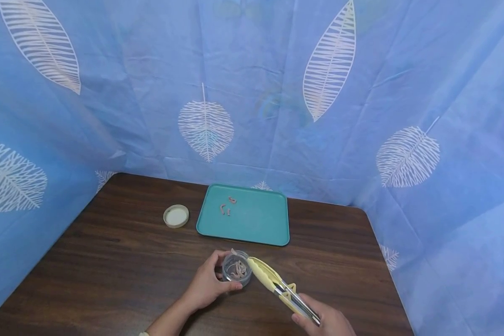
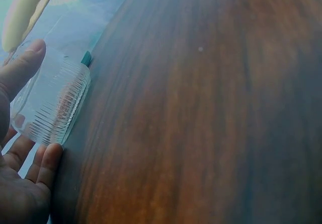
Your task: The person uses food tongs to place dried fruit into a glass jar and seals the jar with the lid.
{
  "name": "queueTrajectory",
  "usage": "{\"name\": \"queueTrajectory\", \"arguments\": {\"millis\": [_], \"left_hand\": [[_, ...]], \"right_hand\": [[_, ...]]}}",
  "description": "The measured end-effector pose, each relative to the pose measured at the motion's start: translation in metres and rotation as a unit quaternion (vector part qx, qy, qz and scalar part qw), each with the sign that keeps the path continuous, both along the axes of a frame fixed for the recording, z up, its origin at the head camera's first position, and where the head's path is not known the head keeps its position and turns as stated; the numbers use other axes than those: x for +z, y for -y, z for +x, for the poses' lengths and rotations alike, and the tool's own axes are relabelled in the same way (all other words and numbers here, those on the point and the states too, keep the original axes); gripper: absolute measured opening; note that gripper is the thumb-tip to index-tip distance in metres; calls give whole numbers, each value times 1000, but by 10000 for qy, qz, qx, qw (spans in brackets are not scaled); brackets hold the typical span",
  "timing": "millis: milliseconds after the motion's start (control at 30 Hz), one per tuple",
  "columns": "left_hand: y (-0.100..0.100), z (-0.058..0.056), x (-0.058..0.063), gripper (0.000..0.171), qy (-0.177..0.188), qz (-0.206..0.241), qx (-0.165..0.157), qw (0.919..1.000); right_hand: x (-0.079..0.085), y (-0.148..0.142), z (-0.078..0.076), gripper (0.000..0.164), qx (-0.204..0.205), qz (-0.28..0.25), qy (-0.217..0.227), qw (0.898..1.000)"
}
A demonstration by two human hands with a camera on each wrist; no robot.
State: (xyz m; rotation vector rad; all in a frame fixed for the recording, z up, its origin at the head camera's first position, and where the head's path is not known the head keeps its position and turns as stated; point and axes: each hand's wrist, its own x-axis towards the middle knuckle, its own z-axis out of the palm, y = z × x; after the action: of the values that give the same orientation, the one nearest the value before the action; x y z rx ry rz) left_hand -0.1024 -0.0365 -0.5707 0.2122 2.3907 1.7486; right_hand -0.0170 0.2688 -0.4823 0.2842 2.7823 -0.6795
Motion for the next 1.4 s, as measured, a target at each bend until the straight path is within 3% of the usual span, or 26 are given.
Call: {"name": "queueTrajectory", "arguments": {"millis": [200,433,633,867,1000,1267,1400], "left_hand": [[1,1,-1,89,-25,-80,-9,10000],[0,0,-1,90,-14,-74,-16,10000],[0,0,-2,90,32,57,-28,10000],[0,0,-1,89,-9,37,-26,10000],[0,0,0,89,20,14,-30,10000],[1,1,1,89,44,37,9,10000],[1,1,2,88,23,53,5,10000]], "right_hand": [[-1,-1,3,54,3,39,15,10000],[5,-1,2,53,379,322,-103,9987],[9,2,-2,65,473,429,-115,9979],[19,8,-9,82,120,-18,-438,9990],[25,8,-16,88,119,-189,-625,9978],[28,10,-37,90,52,-599,-425,9973],[25,9,-53,88,119,-993,-620,9931]]}}
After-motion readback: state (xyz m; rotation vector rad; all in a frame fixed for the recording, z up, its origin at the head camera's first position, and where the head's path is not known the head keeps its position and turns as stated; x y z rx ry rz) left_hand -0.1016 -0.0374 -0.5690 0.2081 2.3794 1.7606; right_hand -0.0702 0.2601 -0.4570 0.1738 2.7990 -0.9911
